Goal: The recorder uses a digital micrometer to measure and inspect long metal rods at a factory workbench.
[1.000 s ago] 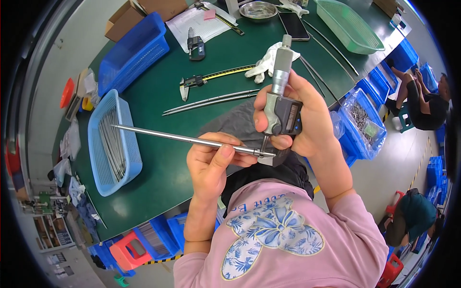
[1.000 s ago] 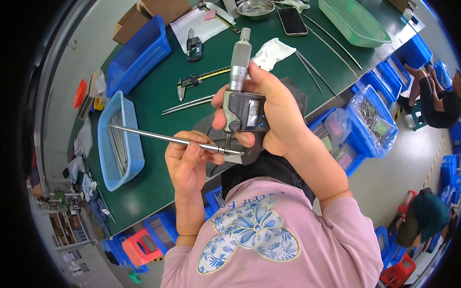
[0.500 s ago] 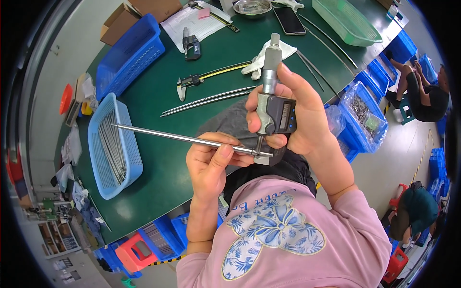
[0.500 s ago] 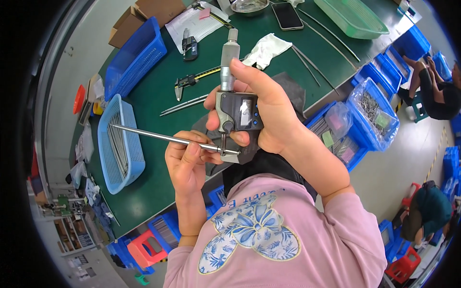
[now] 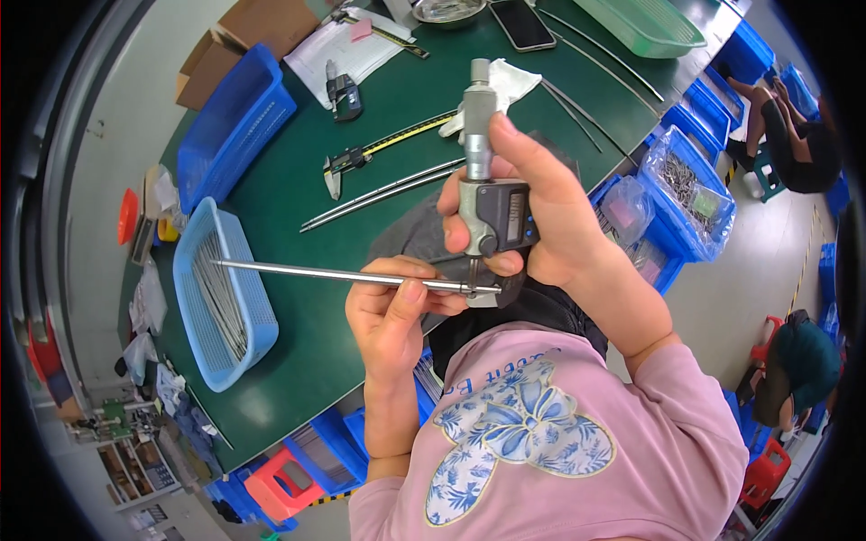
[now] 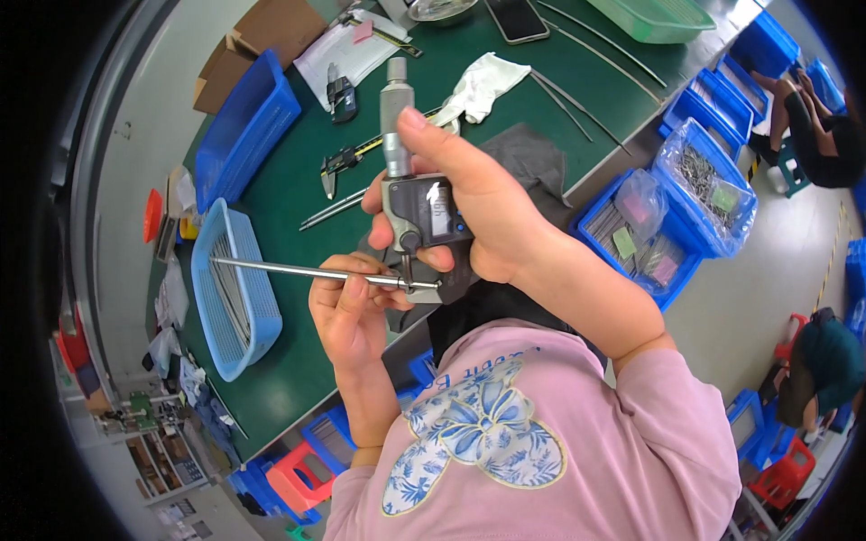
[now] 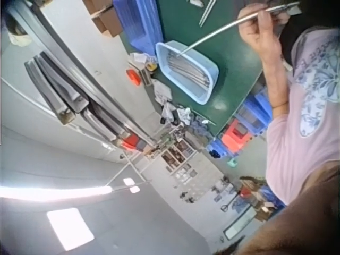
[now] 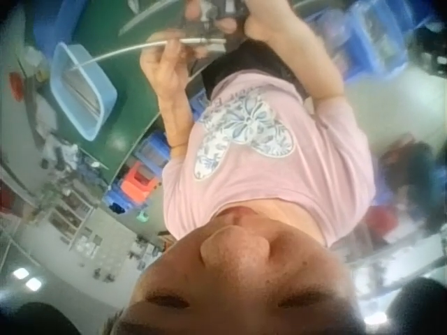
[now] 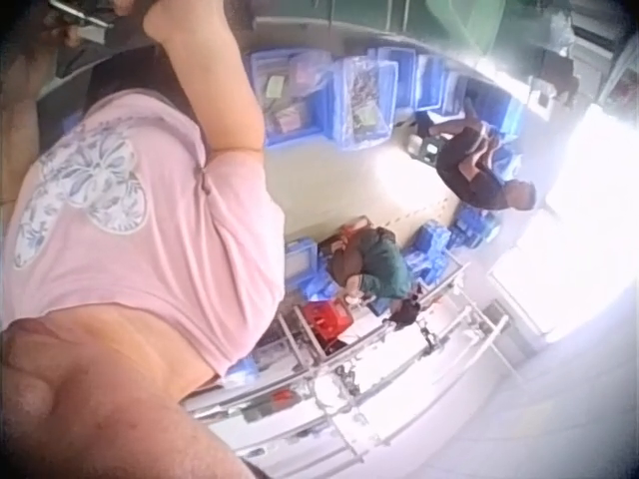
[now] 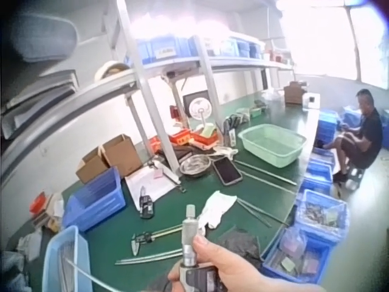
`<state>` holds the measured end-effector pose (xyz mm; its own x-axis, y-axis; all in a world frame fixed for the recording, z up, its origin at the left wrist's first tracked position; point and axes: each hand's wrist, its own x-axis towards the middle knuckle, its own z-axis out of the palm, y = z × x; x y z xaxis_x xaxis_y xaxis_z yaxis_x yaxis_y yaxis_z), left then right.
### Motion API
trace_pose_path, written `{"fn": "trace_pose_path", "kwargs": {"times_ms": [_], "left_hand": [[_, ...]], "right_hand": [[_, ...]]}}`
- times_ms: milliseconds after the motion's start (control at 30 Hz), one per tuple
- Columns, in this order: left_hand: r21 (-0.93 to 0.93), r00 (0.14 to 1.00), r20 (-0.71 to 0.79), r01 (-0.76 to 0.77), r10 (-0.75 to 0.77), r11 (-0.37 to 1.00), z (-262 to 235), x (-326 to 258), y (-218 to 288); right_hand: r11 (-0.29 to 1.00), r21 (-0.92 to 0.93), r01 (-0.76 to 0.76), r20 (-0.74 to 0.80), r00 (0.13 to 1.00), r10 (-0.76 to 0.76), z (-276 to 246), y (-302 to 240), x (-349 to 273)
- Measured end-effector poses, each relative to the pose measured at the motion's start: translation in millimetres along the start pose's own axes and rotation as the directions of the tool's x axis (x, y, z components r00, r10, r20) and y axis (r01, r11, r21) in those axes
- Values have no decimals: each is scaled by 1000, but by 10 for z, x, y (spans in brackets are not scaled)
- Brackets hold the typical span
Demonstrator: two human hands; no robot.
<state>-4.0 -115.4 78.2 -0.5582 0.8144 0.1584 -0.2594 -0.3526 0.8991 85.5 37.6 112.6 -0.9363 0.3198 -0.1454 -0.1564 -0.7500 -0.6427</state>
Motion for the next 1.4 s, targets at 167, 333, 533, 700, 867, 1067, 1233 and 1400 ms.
{"fn": "trace_pose_path", "kwargs": {"times_ms": [167,333,533,700,867,1067,1233,1400], "left_hand": [[-19,1000,-1,-14,14,1000,-59,-13,-44],[-24,1000,-9,-8,8,1000,-70,-16,-45],[-16,1000,1,-20,20,1000,-70,-46,-28],[-42,999,30,-14,15,999,-38,-79,41],[-11,999,32,-32,32,999,-14,-94,54],[-16,1000,22,-10,10,1000,-5,-91,42],[3,1000,21,-9,9,1000,-9,-74,31],[7,1000,19,12,-12,1000,0,-65,26]], "right_hand": [[1000,-10,-11,-7,1000,10,-8,33,-1],[999,-21,-25,7,1000,25,14,22,-25],[992,-128,21,-17,1000,-24,48,77,-80],[1000,-20,17,8,1000,-16,36,78,-98],[996,84,-22,73,997,16,-8,91,-111],[992,124,-19,57,998,12,-2,72,-127],[994,104,-26,55,998,20,-8,64,-125],[1000,21,18,19,1000,-18,-3,74,-126]]}}
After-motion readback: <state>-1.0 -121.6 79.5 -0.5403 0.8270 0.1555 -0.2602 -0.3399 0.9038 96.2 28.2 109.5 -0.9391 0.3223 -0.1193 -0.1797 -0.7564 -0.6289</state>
